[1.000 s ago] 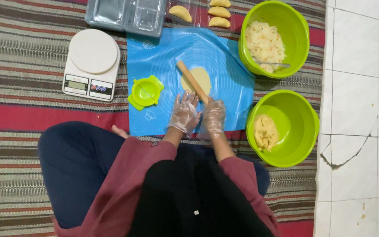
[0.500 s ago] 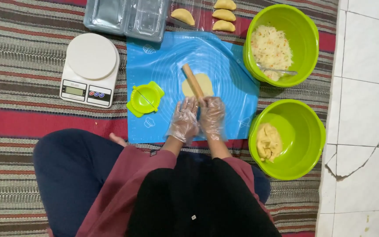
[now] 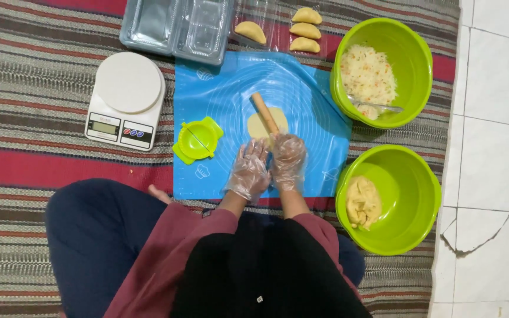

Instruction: Rolling out dough, adding filling, and sealing pastries using a manual mold while sitting on the floor.

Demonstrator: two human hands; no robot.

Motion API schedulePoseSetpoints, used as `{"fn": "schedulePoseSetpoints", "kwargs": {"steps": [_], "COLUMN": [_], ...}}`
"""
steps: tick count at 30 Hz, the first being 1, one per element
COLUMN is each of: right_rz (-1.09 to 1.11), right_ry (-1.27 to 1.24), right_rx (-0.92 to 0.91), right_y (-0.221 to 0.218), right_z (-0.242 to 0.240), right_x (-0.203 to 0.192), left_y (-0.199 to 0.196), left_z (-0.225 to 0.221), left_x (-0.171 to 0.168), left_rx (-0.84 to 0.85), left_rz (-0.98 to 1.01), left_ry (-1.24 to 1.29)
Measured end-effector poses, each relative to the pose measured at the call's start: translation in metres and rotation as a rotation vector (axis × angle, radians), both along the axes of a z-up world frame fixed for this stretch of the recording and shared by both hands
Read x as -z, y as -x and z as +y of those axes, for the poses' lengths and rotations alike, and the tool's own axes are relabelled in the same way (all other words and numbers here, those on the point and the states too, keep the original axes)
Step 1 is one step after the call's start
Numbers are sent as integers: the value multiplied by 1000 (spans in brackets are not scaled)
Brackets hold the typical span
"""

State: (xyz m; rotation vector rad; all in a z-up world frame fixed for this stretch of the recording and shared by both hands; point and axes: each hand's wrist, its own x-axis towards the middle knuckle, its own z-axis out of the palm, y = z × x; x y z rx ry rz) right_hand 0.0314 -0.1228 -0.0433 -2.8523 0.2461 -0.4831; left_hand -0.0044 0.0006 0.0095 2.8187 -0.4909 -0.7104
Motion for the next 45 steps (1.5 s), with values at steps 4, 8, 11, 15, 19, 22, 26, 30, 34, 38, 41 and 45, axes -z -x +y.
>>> {"fn": "schedulePoseSetpoints", "kwargs": {"steps": [4, 8, 11, 15, 19, 22, 26, 30, 34, 38, 41, 45], "right_rz": [-23, -10, 14, 11, 37, 45, 67, -310, -218, 177, 135, 56], "right_ry": [-122, 3, 158, 611, 486, 427, 312, 595, 427, 126, 55, -140], "right_rx": [19, -8, -63, 21, -101, -115, 12, 186, 89, -202, -264, -403], "right_y": [-11, -27, -37, -68, -73, -84, -94, -108, -60, -40, -34, -5], "right_z": [1, -11, -26, -53, -60, -69, -65, -84, -82, -91, -83, -60], "right_x": [-4, 5, 7, 55, 42, 57, 64, 111, 58, 26, 25, 18], "left_y": [-1, -3, 0, 3, 4, 2, 4, 5, 4, 9, 11, 15], "left_z": [-1, -1, -1, -6, -9, -9, -9, -7, -5, 0, -1, -2], "left_x": [0, 6, 7, 20, 27, 28, 30, 35, 23, 21, 34, 42], "left_rx": [-18, -27, -28, -30, -14, -33, -38, -46, -36, -95, -112, -189], "left_rz": [17, 32, 22, -29, -30, -29, -34, -57, -61, -126, -192, -274], "left_ry": [-11, 35, 37, -32, -60, -24, -10, 37, 5, 75, 53, 91]}}
